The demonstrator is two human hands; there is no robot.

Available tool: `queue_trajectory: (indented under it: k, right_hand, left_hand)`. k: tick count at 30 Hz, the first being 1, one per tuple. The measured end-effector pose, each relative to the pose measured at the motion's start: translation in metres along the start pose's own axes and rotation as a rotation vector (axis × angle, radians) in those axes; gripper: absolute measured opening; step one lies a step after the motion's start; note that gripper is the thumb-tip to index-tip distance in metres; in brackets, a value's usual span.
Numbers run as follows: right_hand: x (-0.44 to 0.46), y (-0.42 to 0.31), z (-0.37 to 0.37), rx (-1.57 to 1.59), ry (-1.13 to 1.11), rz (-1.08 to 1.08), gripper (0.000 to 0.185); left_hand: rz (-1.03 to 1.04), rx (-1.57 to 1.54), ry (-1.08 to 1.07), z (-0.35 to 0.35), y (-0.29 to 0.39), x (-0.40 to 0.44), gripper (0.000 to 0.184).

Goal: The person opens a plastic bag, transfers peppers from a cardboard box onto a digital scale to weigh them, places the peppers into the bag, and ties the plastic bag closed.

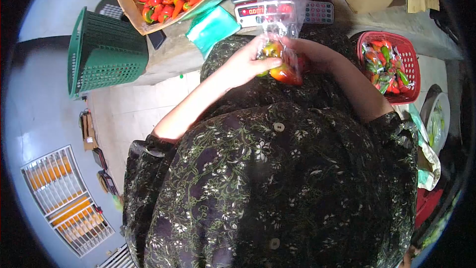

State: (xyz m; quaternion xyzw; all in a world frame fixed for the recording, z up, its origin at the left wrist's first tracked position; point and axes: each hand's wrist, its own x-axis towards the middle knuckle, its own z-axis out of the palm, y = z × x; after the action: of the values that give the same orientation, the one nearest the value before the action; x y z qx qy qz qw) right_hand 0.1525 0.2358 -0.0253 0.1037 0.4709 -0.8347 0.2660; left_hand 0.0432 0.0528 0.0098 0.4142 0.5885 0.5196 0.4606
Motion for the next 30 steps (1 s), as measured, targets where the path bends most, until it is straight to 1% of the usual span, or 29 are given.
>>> queue_trajectory:
  k: [2, 3, 6, 7, 9, 10, 11, 12, 14, 15, 18, 21, 24, 25, 28, 30]
  right_hand:
    - [-0.012, -0.011, 0.025, 0.148, 0.08, 0.025, 0.051]
    - [-0.016, -0.016, 0.033, 0.222, 0.122, 0.037, 0.049]
    - [0.004, 0.007, -0.014, 0.207, 0.014, 0.018, 0.051]
    - [0.009, 0.009, -0.018, 0.204, 0.008, -0.023, 0.051]
    - [0.016, 0.014, -0.021, 0.201, -0.009, -0.1, 0.05]
    - [0.01, 0.005, -0.012, 0.117, -0.039, -0.153, 0.052]
    - [-0.002, -0.008, -0.003, 0.031, -0.071, -0.207, 0.054]
    - [-0.01, -0.017, 0.004, -0.054, -0.102, -0.26, 0.056]
    - [-0.011, -0.019, 0.004, -0.057, -0.13, -0.213, 0.055]
    - [-0.012, -0.02, 0.003, -0.059, -0.142, -0.191, 0.054]
    - [-0.005, -0.014, -0.007, 0.006, -0.168, -0.142, 0.055]
    - [-0.01, -0.014, -0.004, 0.158, -0.196, -0.087, 0.054]
    - [-0.006, -0.008, -0.001, 0.108, -0.064, -0.027, 0.053]
    - [-0.008, -0.008, 0.002, 0.109, -0.026, -0.036, 0.053]
    - [-0.009, -0.011, 0.007, 0.062, -0.058, -0.047, 0.058]
    - [-0.002, -0.004, 0.005, -0.07, -0.074, -0.099, 0.046]
  left_hand:
    - [0.041, 0.083, 0.01, 0.011, 0.014, 0.0, 0.043]
    - [0.035, 0.207, 0.025, 0.009, 0.015, 0.002, 0.041]
    - [0.076, 0.286, 0.125, 0.005, 0.016, 0.009, 0.031]
    - [0.172, 0.48, 0.198, 0.0, 0.018, 0.012, 0.02]
    - [0.2, 0.47, 0.302, -0.014, 0.014, 0.015, 0.015]
    - [0.214, 0.466, 0.357, -0.018, 0.012, 0.017, 0.013]
    - [0.226, 0.377, 0.429, -0.018, 0.01, 0.02, 0.013]
    - [0.255, 0.375, 0.455, -0.017, 0.012, 0.02, 0.013]
    - [0.311, 0.371, 0.502, -0.017, 0.018, 0.021, 0.013]
    - [0.289, 0.384, 0.508, -0.02, 0.016, 0.021, 0.015]
    - [0.034, 0.16, 0.275, -0.028, 0.017, 0.018, 0.024]
    - [-0.204, 0.163, 0.025, -0.039, 0.025, 0.001, 0.035]
    - [-0.229, 0.098, -0.176, -0.053, 0.021, -0.01, 0.04]
    - [-0.247, 0.081, -0.215, -0.055, 0.018, -0.011, 0.042]
    - [-0.241, 0.174, -0.164, -0.051, 0.018, -0.014, 0.045]
    - [-0.119, 0.319, -0.114, -0.048, 0.016, -0.017, 0.042]
